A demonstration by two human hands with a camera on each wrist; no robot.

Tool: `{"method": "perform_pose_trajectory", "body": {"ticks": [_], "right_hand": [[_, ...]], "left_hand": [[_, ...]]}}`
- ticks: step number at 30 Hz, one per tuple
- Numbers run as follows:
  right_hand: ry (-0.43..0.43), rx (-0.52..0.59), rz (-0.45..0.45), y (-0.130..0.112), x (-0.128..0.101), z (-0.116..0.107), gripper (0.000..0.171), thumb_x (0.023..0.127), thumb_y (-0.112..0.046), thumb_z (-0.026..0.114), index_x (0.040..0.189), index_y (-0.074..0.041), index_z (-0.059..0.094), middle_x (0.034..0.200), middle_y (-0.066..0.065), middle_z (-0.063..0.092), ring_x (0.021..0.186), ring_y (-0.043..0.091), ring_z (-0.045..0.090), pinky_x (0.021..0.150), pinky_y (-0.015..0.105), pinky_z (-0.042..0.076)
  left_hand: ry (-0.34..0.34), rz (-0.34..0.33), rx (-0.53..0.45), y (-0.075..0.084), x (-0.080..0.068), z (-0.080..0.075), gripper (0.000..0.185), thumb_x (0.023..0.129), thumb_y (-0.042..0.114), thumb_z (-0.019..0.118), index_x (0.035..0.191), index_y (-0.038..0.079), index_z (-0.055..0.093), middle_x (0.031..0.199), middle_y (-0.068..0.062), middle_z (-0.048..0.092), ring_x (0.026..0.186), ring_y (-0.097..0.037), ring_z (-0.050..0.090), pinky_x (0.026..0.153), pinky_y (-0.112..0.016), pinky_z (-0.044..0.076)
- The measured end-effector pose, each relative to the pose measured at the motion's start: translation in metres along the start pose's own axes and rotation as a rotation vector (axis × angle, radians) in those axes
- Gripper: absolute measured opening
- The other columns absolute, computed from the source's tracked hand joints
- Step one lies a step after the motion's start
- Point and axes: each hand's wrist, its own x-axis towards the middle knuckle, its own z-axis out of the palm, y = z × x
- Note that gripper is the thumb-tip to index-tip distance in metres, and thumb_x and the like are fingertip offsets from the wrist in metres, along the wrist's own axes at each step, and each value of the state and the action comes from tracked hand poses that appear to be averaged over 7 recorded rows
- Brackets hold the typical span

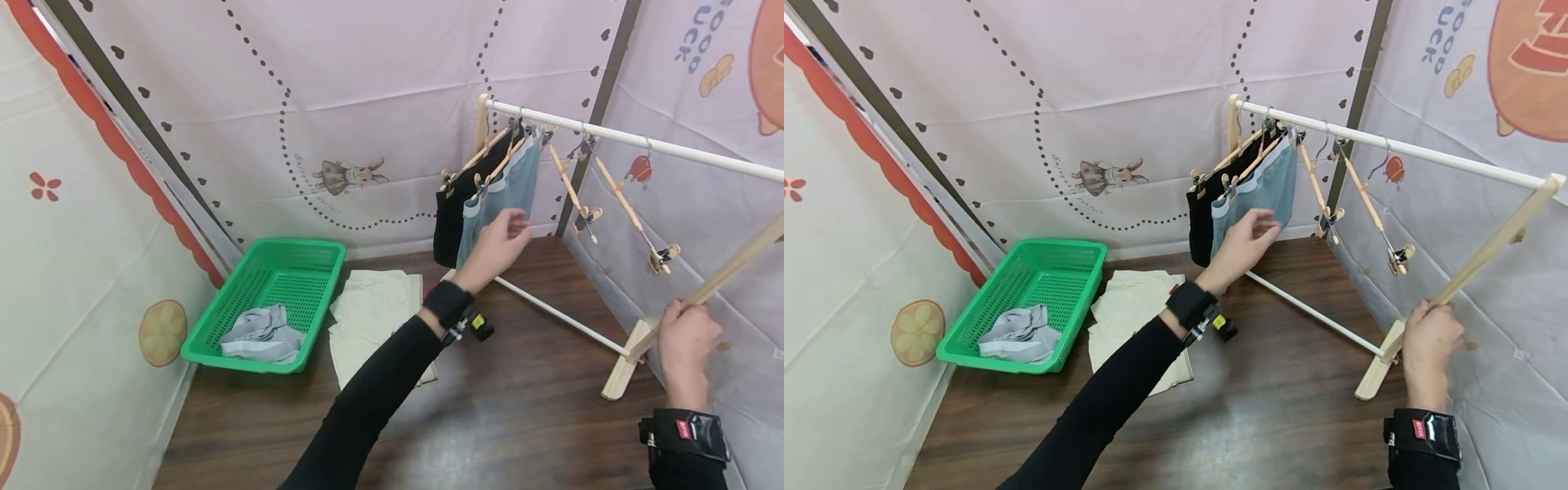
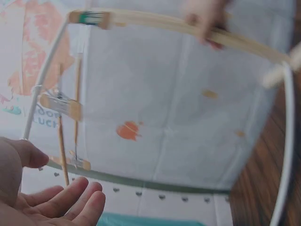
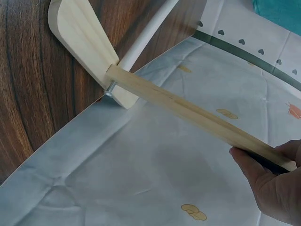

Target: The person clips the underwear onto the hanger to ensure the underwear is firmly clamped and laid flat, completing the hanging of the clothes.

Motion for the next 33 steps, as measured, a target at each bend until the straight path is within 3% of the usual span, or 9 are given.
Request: {"method": "perform_pose_trajectory", "body": {"ticks": [2, 4, 9, 12, 20, 24, 29, 33], "right_hand": [[0.011, 0.004, 0.015, 0.000, 0.000, -0.001, 0.039, 0.103, -0.016, 0.043, 0.104, 0.019, 0.059, 0.091, 0.046, 0.057, 0.081, 0.068, 0.052, 0.065, 0.069, 0.039], [0.007, 0.001, 0.028, 0.000, 0.000, -0.002, 0.041, 0.103, -0.017, 0.042, 0.106, 0.020, 0.059, 0.092, 0.046, 0.057, 0.082, 0.067, 0.053, 0.065, 0.069, 0.039], [-0.035, -0.005, 0.063, -0.001, 0.003, -0.005, 0.041, 0.104, -0.018, 0.042, 0.111, 0.019, 0.058, 0.095, 0.044, 0.058, 0.085, 0.065, 0.055, 0.067, 0.068, 0.042], [-0.043, 0.000, 0.062, -0.002, 0.003, -0.006, 0.040, 0.104, -0.017, 0.043, 0.110, 0.018, 0.059, 0.097, 0.044, 0.058, 0.086, 0.066, 0.055, 0.069, 0.069, 0.042], [-0.087, -0.003, 0.059, 0.000, 0.005, -0.005, 0.038, 0.104, -0.017, 0.043, 0.110, 0.017, 0.059, 0.099, 0.044, 0.059, 0.087, 0.065, 0.055, 0.071, 0.069, 0.044], [-0.093, 0.001, 0.053, 0.000, 0.004, -0.005, 0.037, 0.104, -0.017, 0.043, 0.109, 0.016, 0.059, 0.097, 0.044, 0.059, 0.085, 0.066, 0.055, 0.069, 0.070, 0.044], [-0.096, 0.000, 0.050, 0.000, 0.002, -0.006, 0.037, 0.104, -0.018, 0.044, 0.110, 0.015, 0.060, 0.098, 0.042, 0.060, 0.084, 0.064, 0.057, 0.069, 0.068, 0.046], [-0.092, -0.002, 0.049, -0.001, 0.003, -0.005, 0.037, 0.104, -0.018, 0.044, 0.108, 0.015, 0.061, 0.098, 0.043, 0.060, 0.084, 0.064, 0.057, 0.069, 0.068, 0.045]], "left_hand": [[-0.006, -0.035, -0.016, 0.014, 0.014, 0.004, 0.040, 0.102, 0.026, 0.061, 0.138, 0.009, 0.056, 0.127, -0.005, 0.070, 0.111, -0.009, 0.066, 0.088, -0.016, 0.051], [-0.029, -0.076, -0.110, 0.026, 0.028, 0.009, 0.042, 0.103, 0.026, 0.062, 0.139, 0.006, 0.055, 0.128, -0.009, 0.069, 0.110, -0.013, 0.068, 0.087, -0.018, 0.053], [-0.080, -0.237, -0.538, 0.048, 0.052, 0.023, 0.046, 0.102, 0.019, 0.065, 0.137, -0.008, 0.054, 0.123, -0.019, 0.069, 0.107, -0.024, 0.070, 0.092, -0.029, 0.056], [-0.080, -0.303, -0.672, 0.056, 0.058, 0.031, 0.040, 0.100, 0.015, 0.066, 0.131, -0.010, 0.059, 0.115, -0.021, 0.072, 0.103, -0.025, 0.071, 0.094, -0.035, 0.057], [0.011, -0.359, -0.757, 0.070, 0.060, 0.045, 0.013, 0.093, -0.002, 0.070, 0.102, -0.011, 0.071, 0.090, -0.020, 0.075, 0.073, -0.018, 0.068, 0.075, -0.031, 0.061], [0.029, -0.387, -0.808, 0.075, 0.059, 0.042, 0.010, 0.092, -0.004, 0.070, 0.100, -0.010, 0.073, 0.091, -0.020, 0.075, 0.072, -0.015, 0.067, 0.076, -0.030, 0.061], [-0.057, -0.370, -0.883, 0.080, 0.056, 0.031, 0.014, 0.095, -0.005, 0.067, 0.107, -0.010, 0.072, 0.102, -0.022, 0.075, 0.084, -0.018, 0.072, 0.080, -0.028, 0.060], [-0.156, -0.317, -0.865, 0.068, 0.042, 0.019, 0.023, 0.095, -0.007, 0.065, 0.118, -0.010, 0.067, 0.107, -0.024, 0.073, 0.091, -0.023, 0.074, 0.080, -0.026, 0.060]]}}
